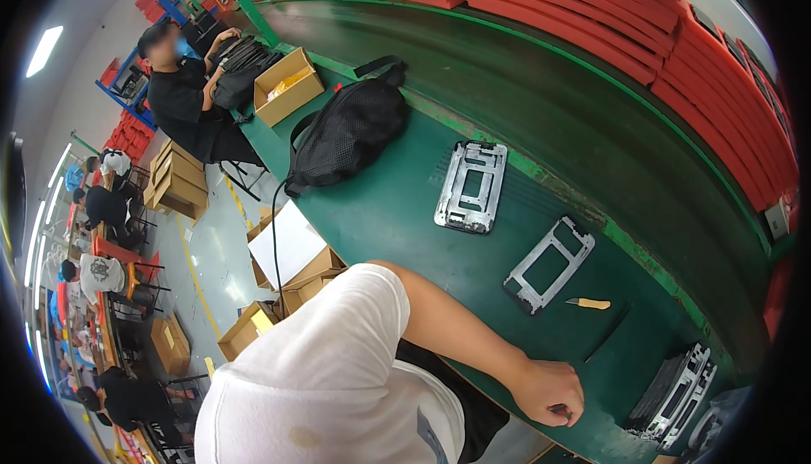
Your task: The recorder is assembling metal frames by placing them into an automated press machine on a factory line.
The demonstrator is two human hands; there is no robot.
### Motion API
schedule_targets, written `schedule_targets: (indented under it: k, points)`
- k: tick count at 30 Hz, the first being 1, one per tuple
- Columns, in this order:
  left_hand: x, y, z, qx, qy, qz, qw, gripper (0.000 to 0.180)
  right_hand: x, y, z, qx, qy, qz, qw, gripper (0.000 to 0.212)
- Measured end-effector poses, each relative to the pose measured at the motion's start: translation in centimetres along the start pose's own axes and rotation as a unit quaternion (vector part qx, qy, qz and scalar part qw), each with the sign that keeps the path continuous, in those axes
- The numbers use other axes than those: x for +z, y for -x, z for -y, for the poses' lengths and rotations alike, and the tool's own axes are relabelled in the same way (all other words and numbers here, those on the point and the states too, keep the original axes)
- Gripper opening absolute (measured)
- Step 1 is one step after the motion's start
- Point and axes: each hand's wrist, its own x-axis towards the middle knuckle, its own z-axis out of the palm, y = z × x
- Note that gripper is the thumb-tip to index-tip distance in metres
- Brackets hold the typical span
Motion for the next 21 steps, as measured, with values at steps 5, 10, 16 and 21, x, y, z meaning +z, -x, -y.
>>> schedule_targets:
  k: [5, 10, 16, 21]
  points:
    - [-0.2, 0.0, -0.2, 0.006, -0.003, 0.002, 1.0, 0.011, -0.1, 0.4, 0.2, 0.018, 0.012, -0.013, 1.0, 0.033]
    - [-0.5, 0.0, -0.6, -0.003, 0.007, 0.001, 1.0, 0.01, -0.4, 0.8, 0.0, 0.02, 0.021, -0.011, 1.0, 0.033]
    - [-0.3, -0.1, -0.5, -0.008, 0.002, 0.008, 1.0, 0.011, 0.1, 0.7, -0.9, -0.046, -0.011, -0.039, 0.998, 0.032]
    - [-0.3, -0.1, -0.4, -0.001, 0.003, 0.006, 1.0, 0.012, 0.6, 1.4, -1.6, -0.012, -0.031, -0.011, 0.999, 0.032]
